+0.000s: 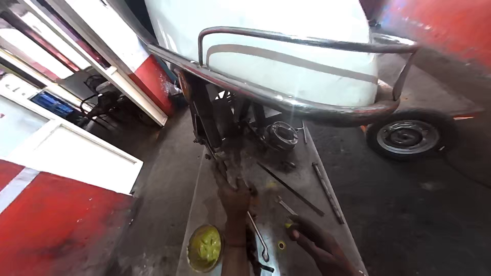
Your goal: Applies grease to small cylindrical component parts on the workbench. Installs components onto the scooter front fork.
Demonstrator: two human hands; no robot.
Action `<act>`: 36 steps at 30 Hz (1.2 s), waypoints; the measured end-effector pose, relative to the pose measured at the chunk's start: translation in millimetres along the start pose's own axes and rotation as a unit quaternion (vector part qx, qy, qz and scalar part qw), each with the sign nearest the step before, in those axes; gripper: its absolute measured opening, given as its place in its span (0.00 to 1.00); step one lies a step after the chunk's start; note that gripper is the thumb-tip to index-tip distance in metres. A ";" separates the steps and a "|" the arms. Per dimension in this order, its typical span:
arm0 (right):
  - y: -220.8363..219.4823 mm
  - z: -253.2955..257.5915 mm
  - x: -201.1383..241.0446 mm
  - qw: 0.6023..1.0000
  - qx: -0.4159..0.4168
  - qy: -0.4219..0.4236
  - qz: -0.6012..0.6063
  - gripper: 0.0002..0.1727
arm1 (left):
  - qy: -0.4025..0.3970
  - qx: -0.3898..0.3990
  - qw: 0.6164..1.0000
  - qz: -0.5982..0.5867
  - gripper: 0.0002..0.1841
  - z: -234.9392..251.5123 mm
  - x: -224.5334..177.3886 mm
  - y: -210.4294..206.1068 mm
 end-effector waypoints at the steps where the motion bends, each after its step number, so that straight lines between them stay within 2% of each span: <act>1: -4.4 0.3 -0.6 1.000 0.012 -0.003 0.006 0.26 | -0.013 0.005 1.000 0.006 0.48 1.6 2.5 3.2; 4: -15.0 1.5 6.9 0.999 0.050 -0.002 0.009 0.26 | -0.032 -0.004 0.999 0.010 0.45 2.6 4.7 8.7; 7: -19.6 4.4 18.8 0.997 0.066 0.026 -0.004 0.26 | -0.033 -0.074 0.997 -0.001 0.43 0.5 3.2 4.2; 12: -12.5 1.2 18.4 0.998 0.043 0.021 -0.027 0.26 | -0.027 -0.030 0.998 0.040 0.48 3.0 4.2 -8.1; 18: -10.6 2.2 12.2 0.999 0.012 0.029 0.002 0.25 | 0.086 -0.049 0.988 -0.120 0.46 8.3 4.0 -4.4; 21: -16.1 0.0 21.1 0.999 0.011 0.043 0.014 0.24 | 0.084 -0.050 0.989 -0.114 0.44 11.6 -2.0 6.6; 24: -16.4 -3.9 25.4 0.998 0.017 0.068 0.002 0.24 | 0.081 -0.063 0.988 -0.114 0.48 16.7 -9.1 13.7; 26: -15.7 -8.5 24.3 0.997 0.008 0.074 -0.005 0.25 | 0.112 -0.038 0.983 -0.140 0.52 22.9 -12.4 15.1; 29: -12.9 -14.1 21.7 0.998 -0.001 0.061 -0.012 0.25 | 0.151 0.006 0.979 -0.137 0.52 31.5 -14.9 13.9; 33: -7.0 -15.8 22.3 0.999 -0.008 0.049 -0.020 0.26 | 0.131 -0.012 0.968 -0.212 0.48 36.1 -18.1 14.3; 36: -4.7 -15.2 22.5 0.998 -0.011 0.056 -0.023 0.27 | 0.102 -0.020 0.969 -0.222 0.47 35.0 -18.3 12.7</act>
Point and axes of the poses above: each hand's wrist, its own z-axis towards the middle knuckle, its own y-axis out of the back of the hand, x = y × z, the point moved 2 cm from there along z, towards the middle knuckle, and after that the axes turned 7 degrees about -z, right-handed, at the moved point
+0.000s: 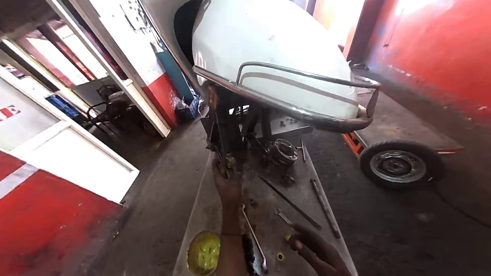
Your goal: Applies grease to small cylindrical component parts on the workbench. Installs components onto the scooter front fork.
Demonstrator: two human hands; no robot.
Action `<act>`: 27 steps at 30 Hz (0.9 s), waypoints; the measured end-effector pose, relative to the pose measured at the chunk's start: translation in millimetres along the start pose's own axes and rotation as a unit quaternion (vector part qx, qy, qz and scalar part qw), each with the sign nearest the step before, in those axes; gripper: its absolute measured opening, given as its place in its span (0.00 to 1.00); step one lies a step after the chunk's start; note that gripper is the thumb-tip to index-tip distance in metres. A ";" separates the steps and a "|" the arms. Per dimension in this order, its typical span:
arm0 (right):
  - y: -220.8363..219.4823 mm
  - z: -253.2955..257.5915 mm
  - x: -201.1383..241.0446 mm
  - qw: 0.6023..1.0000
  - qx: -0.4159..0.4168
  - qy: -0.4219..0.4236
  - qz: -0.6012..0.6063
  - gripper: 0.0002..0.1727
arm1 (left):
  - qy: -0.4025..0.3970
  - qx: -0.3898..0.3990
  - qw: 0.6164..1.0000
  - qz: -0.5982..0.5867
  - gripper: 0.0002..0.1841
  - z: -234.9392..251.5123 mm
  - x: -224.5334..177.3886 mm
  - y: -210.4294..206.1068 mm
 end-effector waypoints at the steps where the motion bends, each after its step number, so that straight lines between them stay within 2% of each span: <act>1: 0.1 0.3 -0.6 1.000 0.000 0.006 -0.001 0.27 | -0.003 0.002 1.000 0.012 0.46 -0.9 0.9 0.0; 5: -0.6 2.3 0.4 1.000 0.008 0.019 0.001 0.26 | -0.078 0.006 0.985 0.156 0.46 -5.1 14.1 2.4; 10: -1.7 0.7 1.9 1.000 0.015 0.018 0.002 0.26 | -0.273 0.029 0.898 0.344 0.41 -7.5 26.6 6.0; 12: -0.9 0.1 0.9 1.000 0.016 0.011 0.000 0.27 | -0.333 0.015 0.867 0.370 0.36 -9.6 31.0 10.7; 14: 1.2 0.1 -0.4 1.000 0.013 0.010 -0.003 0.27 | -0.365 -0.021 0.865 0.343 0.31 -16.2 35.4 17.2; 17: 3.4 2.9 -3.2 1.000 0.007 0.008 0.002 0.27 | -0.310 -0.058 0.914 0.255 0.41 -19.6 34.6 21.0; 20: 0.9 2.6 -3.4 1.000 0.013 0.008 0.004 0.27 | -0.211 -0.032 0.950 0.226 0.49 -11.0 32.4 21.1; 24: -0.6 5.0 -2.7 1.000 0.020 0.011 0.002 0.27 | -0.125 -0.037 0.975 0.182 0.48 -5.6 28.4 15.0; 27: 0.5 4.7 -4.3 1.000 0.021 0.011 0.004 0.27 | -0.120 -0.039 0.978 0.165 0.47 -8.8 29.2 11.6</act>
Point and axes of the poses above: each hand's wrist, its own z-axis towards the middle knuckle, its own y-axis out of the back of the hand, x = y × z, the point moved 2 cm from there along z, towards the middle knuckle, and after that the axes turned 7 degrees about -z, right-handed, at the moved point
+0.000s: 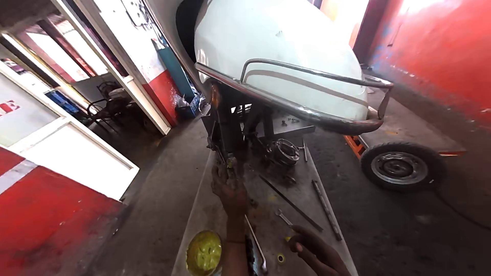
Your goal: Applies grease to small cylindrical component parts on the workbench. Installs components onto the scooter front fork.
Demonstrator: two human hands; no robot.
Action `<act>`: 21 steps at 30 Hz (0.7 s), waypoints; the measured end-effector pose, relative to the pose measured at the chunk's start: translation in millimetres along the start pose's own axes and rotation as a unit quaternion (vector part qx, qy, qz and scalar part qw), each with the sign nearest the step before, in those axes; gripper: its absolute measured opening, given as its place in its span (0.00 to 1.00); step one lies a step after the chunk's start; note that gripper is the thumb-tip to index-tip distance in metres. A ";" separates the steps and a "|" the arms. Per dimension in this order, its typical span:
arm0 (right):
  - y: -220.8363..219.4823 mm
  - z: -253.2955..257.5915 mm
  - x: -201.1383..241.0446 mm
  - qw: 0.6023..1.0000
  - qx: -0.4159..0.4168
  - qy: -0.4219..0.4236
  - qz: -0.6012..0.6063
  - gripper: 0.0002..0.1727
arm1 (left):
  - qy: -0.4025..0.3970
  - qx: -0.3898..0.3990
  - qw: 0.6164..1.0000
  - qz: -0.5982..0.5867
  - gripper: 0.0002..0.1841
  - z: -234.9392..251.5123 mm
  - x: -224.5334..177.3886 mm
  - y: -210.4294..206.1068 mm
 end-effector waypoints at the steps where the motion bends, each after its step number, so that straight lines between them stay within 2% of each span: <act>1: 0.3 -0.1 -0.3 1.000 -0.004 0.003 0.000 0.27 | -0.001 -0.001 1.000 -0.003 0.46 -0.9 -0.5 -0.3; 6: 0.9 -1.4 -1.0 1.000 -0.010 0.004 0.000 0.27 | 0.021 -0.010 1.000 -0.021 0.45 -3.3 -2.2 1.4; 10: -0.2 -1.1 2.1 1.000 -0.007 0.003 0.010 0.27 | 0.028 -0.064 0.993 -0.100 0.38 -10.7 -15.4 5.4; 13: -0.9 -1.2 1.6 1.000 -0.005 0.004 0.009 0.27 | 0.053 -0.086 0.987 -0.129 0.38 -7.2 -19.7 7.1; 16: 1.1 -0.3 1.5 1.000 -0.004 0.010 -0.001 0.27 | 0.024 -0.064 0.994 -0.086 0.40 -3.8 -19.6 3.2; 21: 1.9 -1.7 -0.7 1.000 -0.010 0.013 -0.002 0.27 | -0.040 -0.020 0.998 0.048 0.43 -8.5 -11.7 -11.1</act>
Point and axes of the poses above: each hand's wrist, its own z-axis towards the middle knuckle, its own y-axis out of the back of the hand, x = y × z, the point moved 2 cm from there along z, towards the middle knuckle, and after that the axes turned 7 degrees about -z, right-handed, at the moved point
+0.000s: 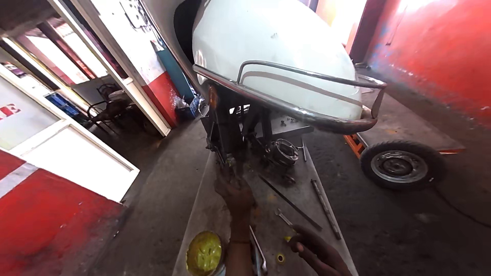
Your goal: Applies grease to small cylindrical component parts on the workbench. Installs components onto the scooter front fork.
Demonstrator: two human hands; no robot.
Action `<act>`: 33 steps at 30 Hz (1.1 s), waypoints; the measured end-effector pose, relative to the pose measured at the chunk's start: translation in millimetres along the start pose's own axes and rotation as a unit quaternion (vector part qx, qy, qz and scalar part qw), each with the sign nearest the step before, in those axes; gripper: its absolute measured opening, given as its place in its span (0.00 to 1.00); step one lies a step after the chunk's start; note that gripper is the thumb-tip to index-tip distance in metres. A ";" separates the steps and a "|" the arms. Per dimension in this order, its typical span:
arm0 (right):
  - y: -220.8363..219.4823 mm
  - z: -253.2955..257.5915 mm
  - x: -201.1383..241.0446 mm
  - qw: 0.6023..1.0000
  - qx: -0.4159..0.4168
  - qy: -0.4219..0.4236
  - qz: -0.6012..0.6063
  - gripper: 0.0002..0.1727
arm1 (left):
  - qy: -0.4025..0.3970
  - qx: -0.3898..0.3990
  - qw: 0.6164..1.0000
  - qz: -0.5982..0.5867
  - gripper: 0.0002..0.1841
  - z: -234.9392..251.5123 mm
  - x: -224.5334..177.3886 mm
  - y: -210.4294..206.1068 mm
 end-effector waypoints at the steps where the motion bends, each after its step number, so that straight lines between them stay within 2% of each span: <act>1: 0.4 -0.1 0.0 1.000 -0.002 0.001 -0.001 0.27 | -0.017 0.004 0.999 0.031 0.44 -2.1 0.9 -2.9; 6: 1.1 -1.6 -2.2 1.000 -0.002 -0.004 0.001 0.27 | -0.086 0.040 0.982 0.161 0.42 -11.1 3.4 -4.6; 8: 0.5 -2.2 -1.6 1.000 0.006 -0.010 0.002 0.27 | -0.094 0.019 0.986 0.137 0.38 -13.3 -0.3 4.9; 10: -0.9 -1.2 -0.2 1.000 0.013 -0.015 0.006 0.26 | -0.069 -0.017 0.995 0.074 0.37 -10.9 -1.8 13.8; 12: -4.3 -2.2 0.5 1.000 0.017 -0.018 0.008 0.26 | -0.047 -0.025 0.997 0.055 0.41 -6.2 -1.6 17.5; 14: -7.5 -2.8 1.9 0.999 0.022 -0.020 0.012 0.26 | -0.022 0.018 0.997 0.076 0.46 -0.4 -2.3 15.4; 17: -8.4 -2.8 3.8 1.000 0.023 -0.021 0.004 0.25 | -0.009 0.119 0.973 0.197 0.49 4.9 -8.7 1.5; 21: -5.5 -2.1 4.3 0.999 0.027 -0.027 -0.001 0.26 | -0.009 0.165 0.935 0.315 0.50 -1.7 -16.0 -9.0; 24: -6.7 -1.8 3.9 0.999 0.035 -0.020 0.001 0.26 | -0.026 0.173 0.945 0.276 0.44 -4.8 -22.8 9.2; 26: -8.8 -1.4 5.9 0.999 0.039 -0.014 0.011 0.26 | -0.085 0.097 0.970 0.206 0.35 -3.6 -20.3 22.0; 29: -10.8 -4.5 9.0 0.999 0.036 -0.011 0.018 0.26 | -0.066 0.070 0.982 0.163 0.42 1.2 -12.5 24.8; 31: -8.7 -5.9 11.0 0.999 0.037 -0.008 0.013 0.26 | -0.049 0.106 0.979 0.166 0.48 3.7 -11.9 17.3; 33: -3.9 -6.8 10.9 0.999 0.035 -0.010 0.007 0.27 | -0.029 0.141 0.973 0.180 0.48 1.1 -16.8 8.6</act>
Point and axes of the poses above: each hand's wrist, its own z-axis towards the middle knuckle, its own y-axis out of the back of the hand, x = y × z, the point moved 2 cm from there along z, towards the middle knuckle, and after that the axes turned 7 degrees about -z, right-handed, at the moved point
